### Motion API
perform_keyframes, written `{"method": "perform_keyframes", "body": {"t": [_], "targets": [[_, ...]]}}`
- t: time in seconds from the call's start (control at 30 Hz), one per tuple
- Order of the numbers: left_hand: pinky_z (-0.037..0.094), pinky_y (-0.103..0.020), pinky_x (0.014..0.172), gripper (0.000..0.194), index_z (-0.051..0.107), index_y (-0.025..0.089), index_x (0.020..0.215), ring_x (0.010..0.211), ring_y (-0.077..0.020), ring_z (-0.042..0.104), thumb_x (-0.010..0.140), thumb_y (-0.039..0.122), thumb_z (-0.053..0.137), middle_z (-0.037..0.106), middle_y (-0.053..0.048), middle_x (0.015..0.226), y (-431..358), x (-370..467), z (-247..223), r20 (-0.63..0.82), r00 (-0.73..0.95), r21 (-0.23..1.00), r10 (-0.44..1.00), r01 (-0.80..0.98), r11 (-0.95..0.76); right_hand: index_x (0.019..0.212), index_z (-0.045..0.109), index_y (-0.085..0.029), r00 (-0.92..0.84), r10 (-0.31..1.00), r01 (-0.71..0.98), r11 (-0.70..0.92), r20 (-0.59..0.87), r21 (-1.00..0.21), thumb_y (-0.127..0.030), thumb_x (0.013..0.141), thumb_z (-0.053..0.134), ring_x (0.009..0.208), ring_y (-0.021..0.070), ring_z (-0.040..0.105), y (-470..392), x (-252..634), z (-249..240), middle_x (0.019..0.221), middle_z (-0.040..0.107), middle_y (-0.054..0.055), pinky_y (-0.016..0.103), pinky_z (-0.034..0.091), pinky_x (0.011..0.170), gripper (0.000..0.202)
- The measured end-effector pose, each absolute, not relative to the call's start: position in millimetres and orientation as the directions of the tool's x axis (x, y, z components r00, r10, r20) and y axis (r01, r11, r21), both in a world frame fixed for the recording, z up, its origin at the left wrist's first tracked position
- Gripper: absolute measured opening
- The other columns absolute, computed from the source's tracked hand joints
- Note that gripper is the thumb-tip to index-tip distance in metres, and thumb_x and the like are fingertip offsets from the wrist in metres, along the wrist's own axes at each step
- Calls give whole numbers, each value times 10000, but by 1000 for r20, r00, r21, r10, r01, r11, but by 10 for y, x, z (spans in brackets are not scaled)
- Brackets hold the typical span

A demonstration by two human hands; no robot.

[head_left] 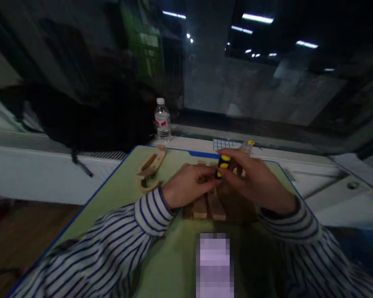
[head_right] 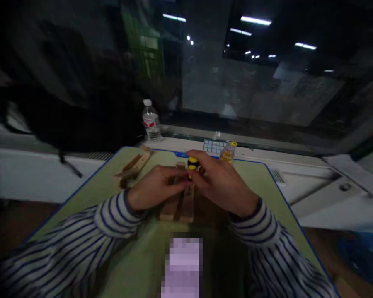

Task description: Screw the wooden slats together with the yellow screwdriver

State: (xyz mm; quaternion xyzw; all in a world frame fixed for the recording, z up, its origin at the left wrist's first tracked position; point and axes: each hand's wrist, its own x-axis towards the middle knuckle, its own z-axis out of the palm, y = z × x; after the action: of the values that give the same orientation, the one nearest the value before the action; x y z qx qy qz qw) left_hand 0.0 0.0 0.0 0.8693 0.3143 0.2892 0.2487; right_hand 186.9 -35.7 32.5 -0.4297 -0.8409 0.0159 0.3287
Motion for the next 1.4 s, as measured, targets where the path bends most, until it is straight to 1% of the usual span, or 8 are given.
{"method": "perform_keyframes", "body": {"t": [0.33, 0.47, 0.57, 0.7, 0.93, 1.1, 1.27, 1.4], "targets": [[422, -229, 701, 207, 676, 215, 1002, 758, -130, 621, 849, 283, 553, 696, 12, 845, 2, 10, -18, 337, 637, 621, 694, 404, -672, 1214, 481, -203, -423, 729, 715, 633, 537, -296, -212, 849, 569, 697, 118, 601, -360, 1887, 315, 966, 633, 23, 231, 489, 640, 376], [438, -245, 721, 268, 667, 228, 1042, 781, -142, 627, 832, 370, 582, 702, 1, 882, 7, 17, -25, 330, 611, 641, 719, 414, -646, 1217, 477, -202, -420, 735, 719, 628, 533, -299, -221, 853, 566, 689, 115, 602, -355, 1889, 312, 965, 635, 25, 226, 485, 608, 375], [444, -252, 729, 278, 676, 221, 1009, 795, -148, 629, 808, 402, 611, 703, -4, 892, 7, 22, -22, 329, 601, 639, 729, 426, -640, 1215, 479, -200, -416, 736, 721, 625, 533, -300, -221, 854, 567, 684, 113, 599, -356, 1893, 309, 981, 636, 29, 220, 480, 588, 372], [446, -238, 699, 255, 680, 215, 983, 771, -139, 632, 796, 382, 633, 703, 5, 864, 0, 27, -12, 330, 591, 647, 736, 426, -632, 1213, 481, -199, -411, 749, 727, 613, 519, -310, -234, 860, 556, 669, 118, 599, -360, 1893, 313, 954, 643, 29, 223, 477, 566, 363], [448, -232, 710, 209, 687, 206, 956, 783, -136, 643, 812, 343, 623, 709, 4, 868, 0, 31, -16, 329, 585, 658, 741, 421, -624, 1231, 467, -193, -409, 750, 720, 615, 520, -321, -261, 856, 564, 688, 112, 607, -364, 1889, 317, 956, 637, 24, 235, 497, 629, 394], [445, -228, 734, 205, 686, 205, 959, 804, -134, 645, 821, 338, 613, 709, 7, 878, 6, 26, -26, 329, 598, 662, 731, 407, -630, 1307, 410, -203, -416, 754, 723, 613, 508, -318, -245, 857, 549, 734, 130, 616, -356, 1889, 293, 991, 635, 31, 274, 501, 691, 473], [443, -222, 733, 203, 684, 208, 974, 812, -130, 642, 830, 325, 602, 709, 10, 895, 15, 21, -39, 334, 605, 671, 722, 385, -633, 1313, 406, -237, -432, 748, 698, 631, 505, -338, -207, 851, 550, 748, 136, 624, -349, 1897, 275, 987, 644, 17, 277, 494, 668, 484], [441, -231, 724, 188, 686, 213, 960, 784, -134, 640, 837, 317, 590, 710, 9, 871, 24, 18, -41, 336, 620, 657, 709, 385, -649, 1284, 437, -232, -432, 745, 694, 634, 507, -341, -208, 859, 544, 727, 128, 620, -354, 1896, 285, 965, 642, 17, 266, 493, 660, 439]]}}
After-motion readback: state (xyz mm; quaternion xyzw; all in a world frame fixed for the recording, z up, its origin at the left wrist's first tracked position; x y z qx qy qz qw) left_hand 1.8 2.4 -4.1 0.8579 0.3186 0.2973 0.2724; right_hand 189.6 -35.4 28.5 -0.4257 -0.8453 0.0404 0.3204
